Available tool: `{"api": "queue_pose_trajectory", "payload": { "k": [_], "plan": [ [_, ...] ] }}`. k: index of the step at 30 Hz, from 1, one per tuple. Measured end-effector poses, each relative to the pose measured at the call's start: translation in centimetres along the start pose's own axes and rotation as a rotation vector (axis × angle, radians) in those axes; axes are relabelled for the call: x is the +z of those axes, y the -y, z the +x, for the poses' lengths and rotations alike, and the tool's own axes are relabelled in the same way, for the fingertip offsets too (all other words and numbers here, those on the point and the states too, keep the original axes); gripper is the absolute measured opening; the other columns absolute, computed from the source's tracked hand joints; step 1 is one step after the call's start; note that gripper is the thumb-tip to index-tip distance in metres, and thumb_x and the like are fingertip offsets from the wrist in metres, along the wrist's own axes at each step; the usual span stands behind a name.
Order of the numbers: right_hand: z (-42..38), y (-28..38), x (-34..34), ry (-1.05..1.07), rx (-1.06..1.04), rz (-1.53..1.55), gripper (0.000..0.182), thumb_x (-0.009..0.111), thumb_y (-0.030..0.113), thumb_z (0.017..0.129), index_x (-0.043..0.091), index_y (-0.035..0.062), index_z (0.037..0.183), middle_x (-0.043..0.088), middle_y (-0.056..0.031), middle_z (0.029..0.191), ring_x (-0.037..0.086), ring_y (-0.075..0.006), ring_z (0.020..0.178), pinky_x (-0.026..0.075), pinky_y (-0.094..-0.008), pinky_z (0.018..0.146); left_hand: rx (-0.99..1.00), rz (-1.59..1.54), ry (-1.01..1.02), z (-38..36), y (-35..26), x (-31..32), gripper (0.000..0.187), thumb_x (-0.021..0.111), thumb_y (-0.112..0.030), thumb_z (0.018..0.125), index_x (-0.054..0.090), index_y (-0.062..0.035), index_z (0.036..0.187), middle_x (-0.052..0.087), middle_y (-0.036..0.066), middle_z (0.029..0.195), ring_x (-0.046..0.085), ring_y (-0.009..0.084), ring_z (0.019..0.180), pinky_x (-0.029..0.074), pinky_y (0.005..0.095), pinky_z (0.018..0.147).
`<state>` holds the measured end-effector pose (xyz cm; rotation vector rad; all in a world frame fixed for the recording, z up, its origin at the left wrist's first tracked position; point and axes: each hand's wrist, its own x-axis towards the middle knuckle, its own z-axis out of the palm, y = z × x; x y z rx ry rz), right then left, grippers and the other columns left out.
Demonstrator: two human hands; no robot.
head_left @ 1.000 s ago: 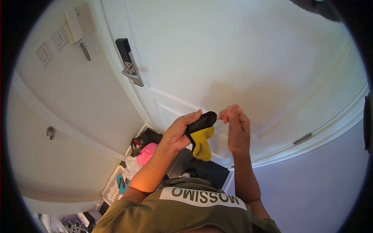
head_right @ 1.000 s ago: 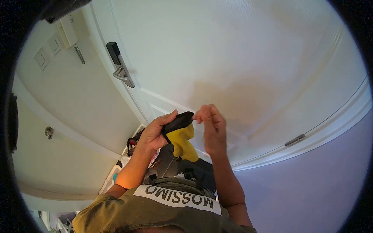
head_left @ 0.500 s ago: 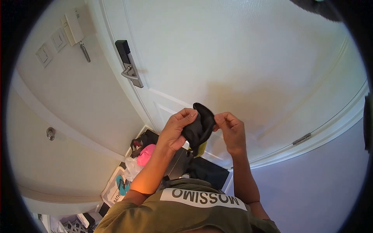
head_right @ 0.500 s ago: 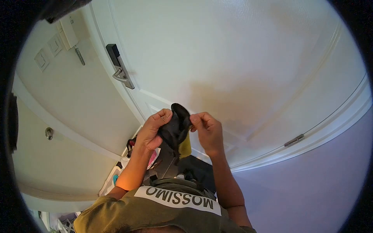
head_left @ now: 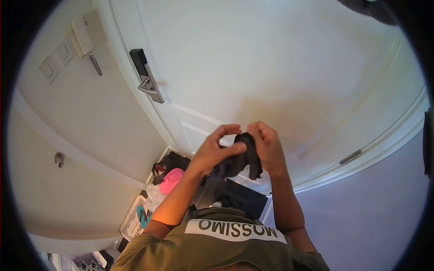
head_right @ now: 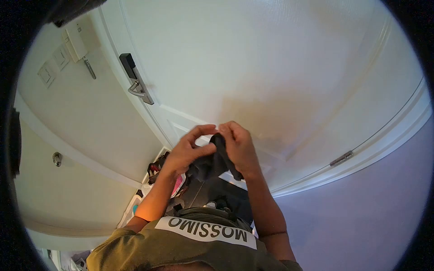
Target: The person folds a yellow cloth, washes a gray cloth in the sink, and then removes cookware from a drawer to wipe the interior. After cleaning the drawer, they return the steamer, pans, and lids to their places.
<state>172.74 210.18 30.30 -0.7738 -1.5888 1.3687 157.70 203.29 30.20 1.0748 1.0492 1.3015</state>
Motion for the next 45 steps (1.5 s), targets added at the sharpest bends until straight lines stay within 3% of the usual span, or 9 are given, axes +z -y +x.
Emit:
{"api": "queue_pose_trajectory", "payload": {
  "k": [4,6,9,11,21,33,35,40,45],
  "plan": [
    [0.0,1.7,0.9,0.024,0.013,0.033,0.025,0.051,0.016,0.092,0.054,0.0000,0.074,0.049,-0.0002,0.064,0.044,-0.0058,0.062,0.038,-0.0221,0.057,-0.046,0.175,0.141,0.2,1.9,0.6,0.031,0.069,-0.011,0.079,0.058,0.0016,0.106,0.063,0.007,0.096,0.060,0.0097,0.080,0.049,0.0223,0.069],
    [0.3,1.0,-0.3,-0.028,0.009,0.085,0.024,0.051,0.017,0.092,0.054,0.0024,0.072,0.048,0.0009,0.063,0.044,-0.0058,0.061,0.037,-0.0224,0.056,-0.138,-0.043,0.079,-0.2,1.7,0.6,0.018,0.068,-0.014,0.081,0.063,0.0012,0.089,0.065,0.006,0.075,0.061,0.0105,0.069,0.050,0.0227,0.062],
    [-0.2,0.6,-1.8,-0.057,0.027,0.143,0.024,0.052,0.012,0.089,0.052,0.0056,0.066,0.049,0.0017,0.062,0.047,-0.0062,0.061,0.039,-0.0234,0.058,-0.192,-0.239,-0.052,-0.5,0.4,0.2,0.018,0.068,-0.018,0.082,0.064,-0.0003,0.086,0.064,0.004,0.072,0.059,0.0085,0.061,0.048,0.0213,0.056],
    [-0.8,-0.3,-0.9,-0.012,-0.169,0.154,0.020,0.056,0.012,0.088,0.056,0.0037,0.070,0.054,0.0006,0.064,0.050,-0.0076,0.062,0.042,-0.0237,0.064,-0.184,-0.284,-0.057,-0.5,0.0,0.0,0.019,0.068,-0.018,0.082,0.064,-0.0004,0.085,0.065,0.005,0.074,0.060,0.0098,0.060,0.048,0.0225,0.052],
    [-2.0,0.1,-0.1,-0.052,-0.034,0.130,0.019,0.057,0.018,0.091,0.060,0.0005,0.086,0.057,0.0033,0.073,0.049,-0.0041,0.070,0.040,-0.0192,0.068,-0.081,-0.325,-0.121,-0.8,-0.8,1.2,0.018,0.066,-0.015,0.082,0.065,0.0014,0.090,0.066,0.008,0.076,0.061,0.0104,0.061,0.049,0.0225,0.055],
    [-2.0,0.2,-0.1,-0.233,-0.081,-0.038,0.035,0.054,0.027,0.092,0.052,0.0026,0.067,0.048,0.0009,0.053,0.044,-0.0048,0.049,0.036,-0.0228,0.049,-0.082,-0.404,-0.142,-1.3,-0.8,1.2,0.018,0.062,-0.018,0.086,0.065,-0.0011,0.093,0.066,0.005,0.077,0.060,0.0087,0.062,0.049,0.0217,0.054],
    [-2.0,0.5,-1.0,-0.238,0.010,-0.063,0.032,0.054,0.024,0.092,0.051,0.0045,0.067,0.053,-0.0002,0.061,0.050,-0.0064,0.059,0.041,-0.0217,0.058,-0.093,-0.409,-0.143,-1.4,-0.6,1.0,0.017,0.062,-0.017,0.086,0.065,-0.0014,0.092,0.065,0.004,0.076,0.059,0.0079,0.061,0.048,0.0212,0.053],
    [-2.3,3.3,0.6,-0.244,-0.492,-0.363,0.012,0.068,0.018,0.079,0.062,0.0076,0.078,0.059,-0.0007,0.076,0.056,-0.0149,0.073,0.041,-0.0279,0.063,-0.039,-0.353,-0.124,-1.4,-0.5,1.2,0.016,0.062,-0.016,0.086,0.065,-0.0012,0.092,0.064,0.002,0.075,0.057,0.0060,0.060,0.045,0.0196,0.051],
    [-2.1,2.0,0.8,-0.227,-0.479,-0.569,0.011,0.066,0.016,0.079,0.061,0.0066,0.079,0.060,-0.0019,0.078,0.057,-0.0227,0.077,0.041,-0.0338,0.072,-0.021,-0.309,-0.102,-1.8,-0.4,1.6,0.019,0.063,-0.015,0.086,0.065,0.0006,0.096,0.064,0.002,0.078,0.057,0.0055,0.063,0.045,0.0187,0.053]
  ]
}}
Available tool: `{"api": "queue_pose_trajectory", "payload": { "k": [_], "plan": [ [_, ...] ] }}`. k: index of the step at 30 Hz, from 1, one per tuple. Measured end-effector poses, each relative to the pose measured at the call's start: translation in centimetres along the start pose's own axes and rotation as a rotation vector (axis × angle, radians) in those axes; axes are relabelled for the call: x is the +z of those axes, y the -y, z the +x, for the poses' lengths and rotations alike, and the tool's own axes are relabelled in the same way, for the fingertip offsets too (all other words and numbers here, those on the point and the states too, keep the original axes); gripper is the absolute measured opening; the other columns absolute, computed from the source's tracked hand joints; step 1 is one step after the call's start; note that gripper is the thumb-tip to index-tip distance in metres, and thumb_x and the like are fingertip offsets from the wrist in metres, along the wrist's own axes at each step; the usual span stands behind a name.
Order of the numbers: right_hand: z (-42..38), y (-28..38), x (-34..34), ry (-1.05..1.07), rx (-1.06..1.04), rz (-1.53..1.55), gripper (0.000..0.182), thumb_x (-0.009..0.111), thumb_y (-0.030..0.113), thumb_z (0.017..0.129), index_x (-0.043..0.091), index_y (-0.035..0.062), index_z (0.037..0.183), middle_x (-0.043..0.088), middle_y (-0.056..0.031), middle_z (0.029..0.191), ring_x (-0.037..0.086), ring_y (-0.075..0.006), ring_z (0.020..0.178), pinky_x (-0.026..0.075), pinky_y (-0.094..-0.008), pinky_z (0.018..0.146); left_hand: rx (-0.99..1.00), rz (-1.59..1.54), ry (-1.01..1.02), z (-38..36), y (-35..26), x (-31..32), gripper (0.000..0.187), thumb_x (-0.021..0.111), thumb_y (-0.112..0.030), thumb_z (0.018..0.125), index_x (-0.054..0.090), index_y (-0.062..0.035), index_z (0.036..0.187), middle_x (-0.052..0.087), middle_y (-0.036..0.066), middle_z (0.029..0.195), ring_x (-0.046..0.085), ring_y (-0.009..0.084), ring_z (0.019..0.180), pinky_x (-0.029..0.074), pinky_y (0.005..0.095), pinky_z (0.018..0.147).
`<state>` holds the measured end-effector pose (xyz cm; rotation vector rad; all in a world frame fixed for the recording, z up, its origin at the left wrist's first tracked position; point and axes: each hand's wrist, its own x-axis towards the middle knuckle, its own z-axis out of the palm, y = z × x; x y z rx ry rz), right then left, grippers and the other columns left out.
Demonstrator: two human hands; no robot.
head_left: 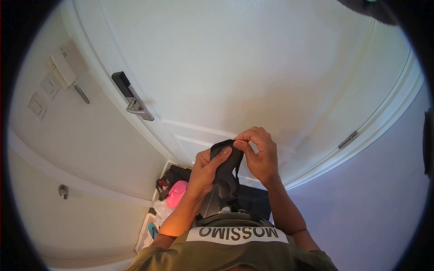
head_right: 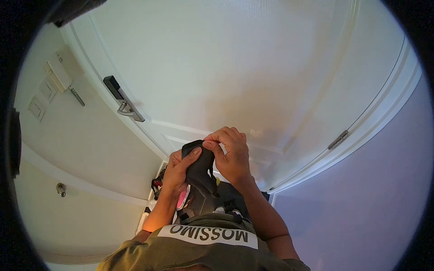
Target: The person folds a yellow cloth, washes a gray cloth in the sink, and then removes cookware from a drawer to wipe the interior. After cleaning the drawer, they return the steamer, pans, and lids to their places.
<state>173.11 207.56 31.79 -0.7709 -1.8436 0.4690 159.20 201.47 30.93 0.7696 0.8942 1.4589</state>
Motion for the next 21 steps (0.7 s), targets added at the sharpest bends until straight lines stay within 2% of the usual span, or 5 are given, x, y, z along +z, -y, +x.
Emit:
{"api": "queue_pose_trajectory", "payload": {
  "k": [5,10,12,15,21],
  "plan": [
    [-0.5,-1.8,0.9,-0.077,0.414,0.651,0.017,0.059,0.017,0.088,0.060,0.0019,0.079,0.061,-0.0044,0.072,0.057,-0.0146,0.066,0.045,-0.0264,0.067,-0.046,0.008,0.009,-0.5,0.0,0.1,0.021,0.063,-0.016,0.086,0.064,0.0015,0.097,0.065,0.003,0.080,0.058,0.0059,0.065,0.046,0.0191,0.056],
    [0.2,-0.8,-0.8,-0.007,0.359,0.439,0.014,0.061,0.016,0.087,0.062,0.0028,0.082,0.060,-0.0022,0.076,0.054,-0.0103,0.073,0.043,-0.0248,0.071,-0.082,-0.027,-0.004,-0.4,-0.2,-0.4,0.022,0.064,-0.016,0.085,0.064,0.0016,0.098,0.065,0.004,0.082,0.058,0.0064,0.067,0.047,0.0199,0.057],
    [0.5,0.0,-1.1,0.037,0.012,0.221,0.009,0.064,0.012,0.081,0.064,0.0045,0.086,0.062,-0.0031,0.077,0.055,-0.0167,0.073,0.041,-0.0298,0.072,-0.053,-0.017,0.006,-0.4,0.1,-0.4,0.021,0.064,-0.016,0.085,0.064,0.0017,0.098,0.065,0.003,0.083,0.058,0.0061,0.067,0.046,0.0196,0.058],
    [0.5,1.5,-1.8,0.118,-0.102,-0.043,0.010,0.066,0.012,0.077,0.064,0.0071,0.086,0.060,-0.0021,0.079,0.052,-0.0198,0.078,0.036,-0.0331,0.074,0.007,0.039,0.012,-0.4,0.1,-0.2,0.021,0.063,-0.016,0.086,0.064,0.0018,0.098,0.065,0.003,0.083,0.057,0.0053,0.069,0.046,0.0188,0.061],
    [0.0,0.3,-1.3,0.084,-0.038,0.013,0.007,0.063,0.013,0.081,0.062,0.0072,0.085,0.059,-0.0036,0.080,0.052,-0.0217,0.077,0.035,-0.0345,0.073,0.034,0.149,0.030,-0.3,0.5,-0.1,0.021,0.062,-0.016,0.087,0.064,0.0023,0.097,0.065,0.002,0.083,0.055,0.0041,0.070,0.045,0.0180,0.063]
  ]
}}
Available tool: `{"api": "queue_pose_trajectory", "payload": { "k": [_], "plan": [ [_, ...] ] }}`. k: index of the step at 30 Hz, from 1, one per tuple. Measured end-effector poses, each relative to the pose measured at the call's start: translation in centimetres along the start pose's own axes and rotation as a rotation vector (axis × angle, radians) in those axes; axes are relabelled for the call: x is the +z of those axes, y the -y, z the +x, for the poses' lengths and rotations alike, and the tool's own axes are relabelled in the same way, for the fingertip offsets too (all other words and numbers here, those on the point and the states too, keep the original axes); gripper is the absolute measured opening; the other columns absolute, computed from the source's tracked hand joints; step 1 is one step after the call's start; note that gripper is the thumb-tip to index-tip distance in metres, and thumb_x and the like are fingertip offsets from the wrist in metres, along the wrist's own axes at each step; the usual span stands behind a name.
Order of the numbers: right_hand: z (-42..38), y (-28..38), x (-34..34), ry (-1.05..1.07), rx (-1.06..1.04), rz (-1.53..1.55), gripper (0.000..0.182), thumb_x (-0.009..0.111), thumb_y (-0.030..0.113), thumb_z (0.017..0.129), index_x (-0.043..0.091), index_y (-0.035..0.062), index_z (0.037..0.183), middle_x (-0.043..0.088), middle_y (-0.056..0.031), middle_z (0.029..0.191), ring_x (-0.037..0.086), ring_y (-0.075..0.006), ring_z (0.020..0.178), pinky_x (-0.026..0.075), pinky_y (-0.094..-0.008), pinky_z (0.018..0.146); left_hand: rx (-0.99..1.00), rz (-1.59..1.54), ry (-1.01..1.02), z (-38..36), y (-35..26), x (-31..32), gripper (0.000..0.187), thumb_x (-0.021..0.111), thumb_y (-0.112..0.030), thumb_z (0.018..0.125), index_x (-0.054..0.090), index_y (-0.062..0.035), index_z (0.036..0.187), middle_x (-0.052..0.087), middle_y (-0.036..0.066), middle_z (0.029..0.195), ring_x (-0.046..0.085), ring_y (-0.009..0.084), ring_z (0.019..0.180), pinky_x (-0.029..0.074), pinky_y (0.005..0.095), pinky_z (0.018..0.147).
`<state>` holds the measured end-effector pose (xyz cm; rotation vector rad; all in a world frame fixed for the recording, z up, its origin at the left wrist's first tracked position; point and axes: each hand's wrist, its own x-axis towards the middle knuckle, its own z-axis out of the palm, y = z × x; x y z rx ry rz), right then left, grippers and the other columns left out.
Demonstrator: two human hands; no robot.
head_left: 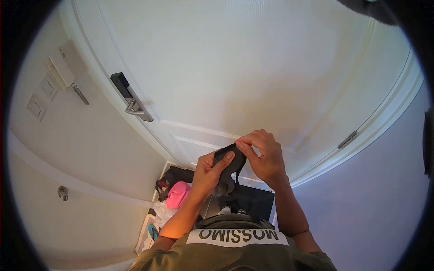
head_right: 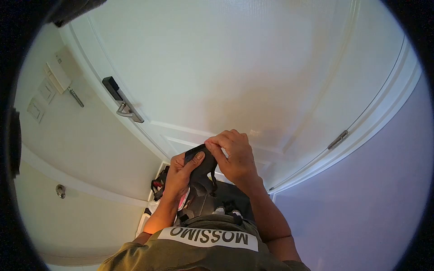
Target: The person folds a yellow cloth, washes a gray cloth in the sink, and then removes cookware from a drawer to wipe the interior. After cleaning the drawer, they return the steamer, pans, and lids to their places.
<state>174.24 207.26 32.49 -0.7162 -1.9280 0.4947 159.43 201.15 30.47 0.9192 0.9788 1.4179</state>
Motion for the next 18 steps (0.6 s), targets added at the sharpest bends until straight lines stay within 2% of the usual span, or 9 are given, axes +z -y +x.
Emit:
{"api": "queue_pose_trajectory", "payload": {
  "k": [1,3,6,7,9,10,12,15,18],
  "plan": [
    [-0.1,-0.3,0.2,0.000,-0.001,0.000,0.007,0.063,0.013,0.081,0.062,0.0072,0.085,0.059,-0.0036,0.080,0.052,-0.0217,0.077,0.035,-0.0345,0.073,-0.012,-0.005,-0.003,0.1,0.0,0.0,0.021,0.062,-0.015,0.087,0.064,0.0023,0.097,0.065,0.002,0.083,0.056,0.0044,0.069,0.045,0.0184,0.062],
    [-0.3,-0.9,0.5,-0.110,0.177,0.021,0.006,0.060,0.012,0.084,0.059,0.0061,0.082,0.058,-0.0055,0.079,0.053,-0.0236,0.076,0.038,-0.0355,0.074,-0.037,-0.057,-0.018,0.1,-0.2,0.1,0.020,0.062,-0.015,0.087,0.064,0.0023,0.097,0.065,0.003,0.082,0.057,0.0048,0.068,0.046,0.0188,0.060],
    [-0.2,-2.0,0.0,-0.181,0.201,-0.016,0.007,0.058,0.010,0.085,0.056,0.0045,0.082,0.059,-0.0060,0.077,0.054,-0.0220,0.073,0.041,-0.0349,0.072,-0.068,-0.134,-0.028,0.4,-0.2,-0.1,0.019,0.062,-0.014,0.086,0.064,0.0020,0.096,0.065,0.003,0.081,0.057,0.0058,0.065,0.047,0.0196,0.057],
    [-0.3,-1.9,-0.4,-0.182,0.201,-0.014,0.007,0.058,0.010,0.085,0.056,0.0045,0.082,0.059,-0.0060,0.077,0.054,-0.0220,0.073,0.041,-0.0349,0.072,-0.073,-0.159,-0.024,0.5,-0.3,-0.2,0.019,0.063,-0.014,0.086,0.064,0.0018,0.096,0.065,0.003,0.080,0.058,0.0065,0.063,0.047,0.0200,0.055],
    [-0.2,-1.0,-1.5,-0.032,0.443,0.275,0.008,0.060,0.010,0.084,0.057,0.0021,0.082,0.060,-0.0059,0.075,0.055,-0.0184,0.071,0.042,-0.0316,0.069,-0.096,-0.173,-0.028,0.7,-0.4,-0.1,0.019,0.063,-0.015,0.085,0.064,0.0015,0.095,0.065,0.003,0.079,0.058,0.0066,0.063,0.047,0.0199,0.055],
    [-0.2,-1.0,-1.5,-0.034,0.446,0.274,0.008,0.060,0.010,0.084,0.057,0.0021,0.082,0.060,-0.0059,0.075,0.055,-0.0184,0.071,0.042,-0.0316,0.069,-0.119,-0.189,-0.032,0.7,-0.4,0.0,0.019,0.064,-0.015,0.085,0.064,0.0012,0.095,0.065,0.003,0.078,0.058,0.0068,0.063,0.047,0.0198,0.055],
    [-0.1,-0.9,-1.2,-0.007,0.177,0.320,0.008,0.060,0.008,0.084,0.061,-0.0001,0.082,0.061,-0.0058,0.074,0.056,-0.0120,0.069,0.042,-0.0237,0.066,-0.126,-0.190,-0.019,0.7,-0.5,0.1,0.019,0.064,-0.015,0.085,0.064,0.0011,0.095,0.065,0.003,0.078,0.058,0.0070,0.063,0.047,0.0199,0.055],
    [0.0,0.2,-1.8,0.053,0.163,0.216,0.008,0.063,0.006,0.080,0.064,0.0004,0.085,0.063,-0.0064,0.076,0.056,-0.0117,0.070,0.042,-0.0234,0.068,-0.120,-0.185,-0.017,0.8,-0.6,0.0,0.020,0.064,-0.016,0.085,0.064,0.0011,0.095,0.065,0.004,0.078,0.058,0.0071,0.063,0.047,0.0200,0.055],
    [-0.2,0.0,-1.7,0.071,0.222,0.245,0.011,0.065,0.007,0.078,0.065,0.0010,0.087,0.064,-0.0067,0.078,0.057,-0.0120,0.071,0.044,-0.0244,0.068,-0.099,-0.169,-0.032,1.0,-0.5,0.0,0.021,0.063,-0.017,0.085,0.064,0.0011,0.096,0.065,0.004,0.079,0.059,0.0071,0.064,0.047,0.0200,0.055]
  ]
}}
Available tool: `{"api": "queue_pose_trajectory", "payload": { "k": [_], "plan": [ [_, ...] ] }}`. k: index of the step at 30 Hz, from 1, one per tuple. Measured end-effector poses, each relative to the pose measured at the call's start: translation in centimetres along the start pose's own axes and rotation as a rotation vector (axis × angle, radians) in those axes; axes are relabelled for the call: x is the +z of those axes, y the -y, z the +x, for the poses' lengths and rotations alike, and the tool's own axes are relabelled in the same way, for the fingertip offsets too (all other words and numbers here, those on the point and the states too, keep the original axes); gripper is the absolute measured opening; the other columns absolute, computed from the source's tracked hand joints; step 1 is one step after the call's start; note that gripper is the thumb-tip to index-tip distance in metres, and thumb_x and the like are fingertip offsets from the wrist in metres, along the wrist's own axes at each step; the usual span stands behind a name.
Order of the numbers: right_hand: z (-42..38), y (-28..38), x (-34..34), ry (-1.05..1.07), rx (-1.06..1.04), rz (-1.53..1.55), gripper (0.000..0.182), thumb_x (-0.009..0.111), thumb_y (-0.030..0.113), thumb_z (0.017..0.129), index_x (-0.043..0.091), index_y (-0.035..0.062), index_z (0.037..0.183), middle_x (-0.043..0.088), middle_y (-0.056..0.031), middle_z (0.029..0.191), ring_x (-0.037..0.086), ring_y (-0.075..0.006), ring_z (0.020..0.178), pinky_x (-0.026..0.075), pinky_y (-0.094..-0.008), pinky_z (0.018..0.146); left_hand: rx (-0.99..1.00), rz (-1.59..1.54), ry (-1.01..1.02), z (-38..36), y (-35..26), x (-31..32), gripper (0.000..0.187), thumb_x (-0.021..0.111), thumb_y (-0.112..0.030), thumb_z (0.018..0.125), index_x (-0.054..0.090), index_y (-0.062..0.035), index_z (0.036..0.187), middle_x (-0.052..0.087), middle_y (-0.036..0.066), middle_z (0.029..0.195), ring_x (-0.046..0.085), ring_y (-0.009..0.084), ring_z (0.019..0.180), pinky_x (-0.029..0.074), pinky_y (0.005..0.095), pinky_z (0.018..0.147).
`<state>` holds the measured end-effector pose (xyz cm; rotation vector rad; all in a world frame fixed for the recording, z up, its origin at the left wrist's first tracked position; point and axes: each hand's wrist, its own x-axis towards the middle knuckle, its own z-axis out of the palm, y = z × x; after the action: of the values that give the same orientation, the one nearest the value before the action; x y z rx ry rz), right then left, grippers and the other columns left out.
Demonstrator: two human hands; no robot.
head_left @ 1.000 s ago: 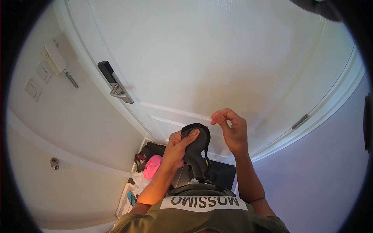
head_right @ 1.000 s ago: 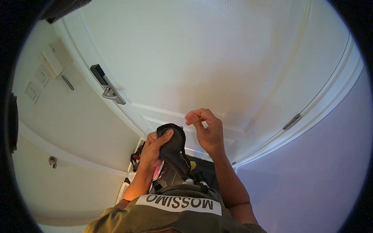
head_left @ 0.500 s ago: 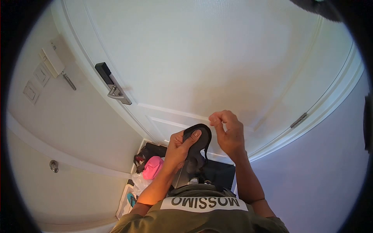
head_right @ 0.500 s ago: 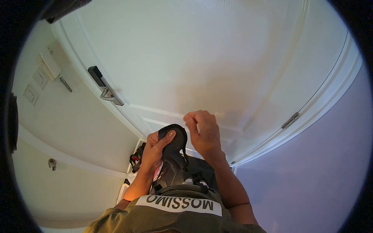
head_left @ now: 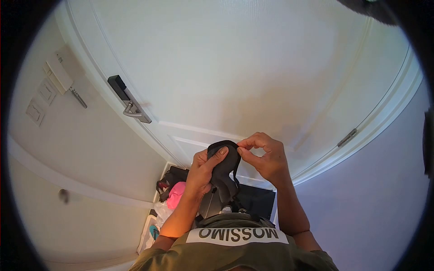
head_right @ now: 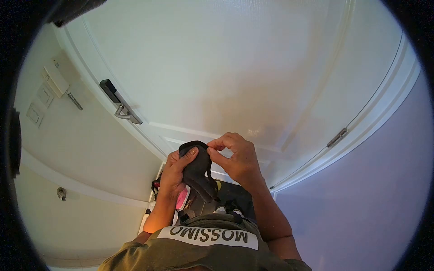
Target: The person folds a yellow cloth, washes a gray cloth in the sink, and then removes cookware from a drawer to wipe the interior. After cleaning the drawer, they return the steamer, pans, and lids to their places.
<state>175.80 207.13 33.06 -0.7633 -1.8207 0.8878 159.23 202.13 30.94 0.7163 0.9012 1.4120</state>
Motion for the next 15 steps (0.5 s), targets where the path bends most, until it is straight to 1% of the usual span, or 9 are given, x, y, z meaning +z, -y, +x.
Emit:
{"api": "queue_pose_trajectory", "payload": {
  "k": [1,4,6,7,9,10,12,13,15],
  "plan": [
    [0.0,-0.2,0.1,0.000,0.001,0.001,0.011,0.065,0.007,0.078,0.065,0.0010,0.087,0.064,-0.0067,0.078,0.057,-0.0120,0.071,0.044,-0.0244,0.068,0.008,0.011,-0.005,0.0,0.1,0.0,0.021,0.063,-0.017,0.085,0.064,0.0010,0.096,0.065,0.004,0.079,0.059,0.0071,0.064,0.047,0.0200,0.055],
    [0.0,-0.6,0.4,-0.051,0.030,-0.084,0.012,0.064,0.009,0.078,0.065,0.0019,0.088,0.062,-0.0070,0.078,0.060,-0.0155,0.075,0.047,-0.0279,0.065,-0.005,0.005,0.001,0.2,0.2,0.1,0.021,0.063,-0.016,0.085,0.064,0.0009,0.097,0.065,0.004,0.080,0.059,0.0074,0.064,0.047,0.0203,0.055],
    [0.1,-0.7,0.4,-0.063,0.134,0.019,0.014,0.063,0.010,0.079,0.064,0.0009,0.089,0.063,-0.0056,0.078,0.060,-0.0132,0.077,0.047,-0.0274,0.066,-0.016,-0.021,0.000,0.3,0.2,0.1,0.021,0.063,-0.016,0.085,0.064,0.0007,0.097,0.065,0.004,0.080,0.059,0.0075,0.064,0.047,0.0204,0.055],
    [0.2,-0.8,0.4,-0.062,0.133,0.020,0.014,0.063,0.010,0.079,0.064,0.0009,0.089,0.063,-0.0056,0.078,0.060,-0.0132,0.077,0.047,-0.0274,0.066,-0.027,-0.047,-0.001,0.3,0.2,0.1,0.021,0.064,-0.016,0.085,0.064,0.0005,0.097,0.065,0.004,0.080,0.059,0.0076,0.064,0.047,0.0206,0.055],
    [0.3,-1.2,0.2,-0.055,0.234,0.182,0.015,0.064,0.010,0.079,0.064,0.0000,0.090,0.063,-0.0053,0.079,0.059,-0.0118,0.076,0.046,-0.0274,0.066,-0.037,-0.051,-0.015,0.4,0.0,0.0,0.021,0.064,-0.017,0.085,0.064,0.0003,0.097,0.065,0.003,0.079,0.059,0.0076,0.063,0.047,0.0206,0.055],
    [0.3,-1.2,0.1,-0.054,0.235,0.182,0.015,0.064,0.010,0.079,0.064,0.0000,0.090,0.063,-0.0053,0.079,0.059,-0.0118,0.076,0.046,-0.0274,0.066,-0.048,-0.055,-0.028,0.5,0.0,0.1,0.021,0.064,-0.017,0.085,0.064,0.0001,0.097,0.065,0.003,0.079,0.059,0.0076,0.063,0.048,0.0206,0.056],
    [0.3,-1.1,-0.1,-0.008,0.083,0.086,0.014,0.063,0.009,0.080,0.064,0.0001,0.090,0.063,-0.0066,0.081,0.059,-0.0126,0.074,0.046,-0.0269,0.066,-0.054,-0.051,-0.023,0.6,-0.2,0.3,0.021,0.064,-0.017,0.085,0.064,-0.0001,0.097,0.065,0.003,0.079,0.059,0.0076,0.063,0.048,0.0206,0.056],
    [0.3,-0.9,-0.1,-0.009,0.085,0.086,0.014,0.063,0.009,0.080,0.064,0.0001,0.090,0.063,-0.0066,0.081,0.059,-0.0126,0.074,0.046,-0.0269,0.066,-0.060,-0.046,-0.018,0.6,-0.2,0.3,0.021,0.063,-0.017,0.085,0.064,-0.0003,0.096,0.065,0.003,0.079,0.059,0.0076,0.063,0.048,0.0206,0.056],
    [0.2,-0.7,0.0,-0.028,0.008,-0.049,0.013,0.062,0.009,0.081,0.063,0.0002,0.090,0.063,-0.0074,0.083,0.059,-0.0134,0.072,0.046,-0.0267,0.065,-0.054,-0.041,-0.014,0.8,0.1,0.3,0.021,0.063,-0.018,0.085,0.064,-0.0003,0.096,0.065,0.003,0.079,0.059,0.0076,0.063,0.048,0.0207,0.056]
  ]
}}
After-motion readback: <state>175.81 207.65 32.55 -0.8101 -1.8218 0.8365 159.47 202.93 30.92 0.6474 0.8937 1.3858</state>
